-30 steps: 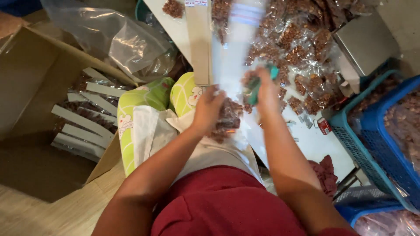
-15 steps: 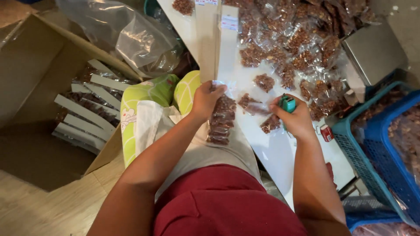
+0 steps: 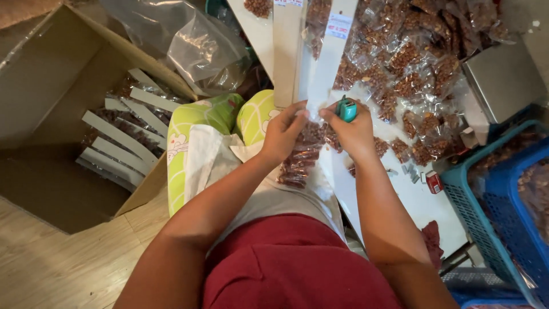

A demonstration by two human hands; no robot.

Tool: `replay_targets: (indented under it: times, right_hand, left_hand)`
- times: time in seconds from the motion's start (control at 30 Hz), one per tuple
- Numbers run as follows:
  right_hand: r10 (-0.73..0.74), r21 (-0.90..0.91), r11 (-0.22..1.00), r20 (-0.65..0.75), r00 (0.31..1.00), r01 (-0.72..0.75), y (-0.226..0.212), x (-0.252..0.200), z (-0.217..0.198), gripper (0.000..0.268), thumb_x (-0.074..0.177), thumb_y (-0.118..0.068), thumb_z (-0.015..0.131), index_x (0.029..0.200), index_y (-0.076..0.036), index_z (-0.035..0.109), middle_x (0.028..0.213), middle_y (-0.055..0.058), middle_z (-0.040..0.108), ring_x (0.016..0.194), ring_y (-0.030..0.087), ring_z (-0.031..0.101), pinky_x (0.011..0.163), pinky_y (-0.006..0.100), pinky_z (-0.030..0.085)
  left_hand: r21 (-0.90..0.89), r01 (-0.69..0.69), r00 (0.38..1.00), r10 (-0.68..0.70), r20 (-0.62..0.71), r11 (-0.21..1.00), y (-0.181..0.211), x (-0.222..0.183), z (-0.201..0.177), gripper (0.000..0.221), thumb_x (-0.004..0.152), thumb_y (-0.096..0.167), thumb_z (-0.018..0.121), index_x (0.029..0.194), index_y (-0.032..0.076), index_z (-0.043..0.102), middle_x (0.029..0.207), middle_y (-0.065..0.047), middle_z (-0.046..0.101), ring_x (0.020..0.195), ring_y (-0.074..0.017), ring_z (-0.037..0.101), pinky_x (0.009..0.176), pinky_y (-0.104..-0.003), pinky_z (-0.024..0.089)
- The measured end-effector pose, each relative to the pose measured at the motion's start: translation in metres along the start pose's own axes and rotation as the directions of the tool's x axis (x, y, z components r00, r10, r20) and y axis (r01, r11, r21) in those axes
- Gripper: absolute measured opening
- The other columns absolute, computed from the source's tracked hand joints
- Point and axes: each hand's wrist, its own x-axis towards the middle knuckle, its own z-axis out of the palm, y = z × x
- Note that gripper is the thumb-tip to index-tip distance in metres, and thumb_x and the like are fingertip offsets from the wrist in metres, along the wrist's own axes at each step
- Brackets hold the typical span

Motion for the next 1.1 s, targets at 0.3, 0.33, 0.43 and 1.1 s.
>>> replay_targets:
  times: [0.3, 0.33, 0.43, 1.1]
  right_hand:
    - [0.330, 0.787, 0.614, -0.316, 0.890, 0.051, -0.040, 0.029, 0.005, 0.018, 0.084, -0.020, 0.069, 0.083, -0.003, 0.062, 0.066, 0.018, 0.064, 0.061, 0.040, 0.077, 0.053, 0.047, 0.063]
    - [0.332, 0.788, 0.614, -0.318, 0.888, 0.053, -0.049, 0.026, 0.011, 0.018, 0.084, -0.020, 0.069, 0.083, -0.003, 0.062, 0.066, 0.018, 0.064, 0.061, 0.040, 0.077, 0.053, 0.047, 0.063]
    - [0.320, 0.823, 0.567, -0.221, 0.921, 0.000, -0.078, 0.019, 0.025, 0.029, 0.092, -0.033, 0.071, 0.108, -0.010, 0.064, 0.098, 0.012, 0.068, 0.095, 0.029, 0.072, 0.089, 0.048, 0.057]
    - [0.271, -0.773, 0.579, -0.118, 0.955, -0.260, 0.103, 0.089, -0.051, 0.047, 0.089, -0.042, 0.062, 0.131, -0.022, 0.070, 0.125, 0.012, 0.064, 0.114, 0.042, 0.068, 0.094, 0.060, 0.054]
  left_hand:
    - [0.343, -0.107, 0.994, 0.112, 0.004, 0.933, 0.029, -0.011, 0.005, 0.036, 0.108, 0.032, 0.052, 0.144, 0.031, 0.058, 0.129, -0.012, 0.072, 0.121, -0.0352, 0.066, 0.111, -0.049, 0.049]
    - [0.343, -0.107, 0.994, 0.111, 0.008, 0.933, 0.029, -0.013, 0.007, 0.036, 0.108, 0.032, 0.052, 0.144, 0.031, 0.058, 0.129, -0.012, 0.072, 0.121, -0.0352, 0.066, 0.111, -0.049, 0.049]
    - [0.418, -0.132, 0.990, 0.140, 0.012, 0.899, 0.032, -0.014, 0.013, 0.041, 0.108, 0.032, 0.050, 0.148, 0.041, 0.053, 0.127, -0.009, 0.074, 0.118, -0.0373, 0.068, 0.111, -0.050, 0.050]
    - [-0.030, 0.367, 0.911, -0.366, -0.188, 0.930, -0.052, 0.066, -0.002, 0.040, 0.089, 0.028, 0.069, 0.127, 0.015, 0.073, 0.120, -0.018, 0.072, 0.119, -0.0341, 0.066, 0.103, -0.053, 0.052]
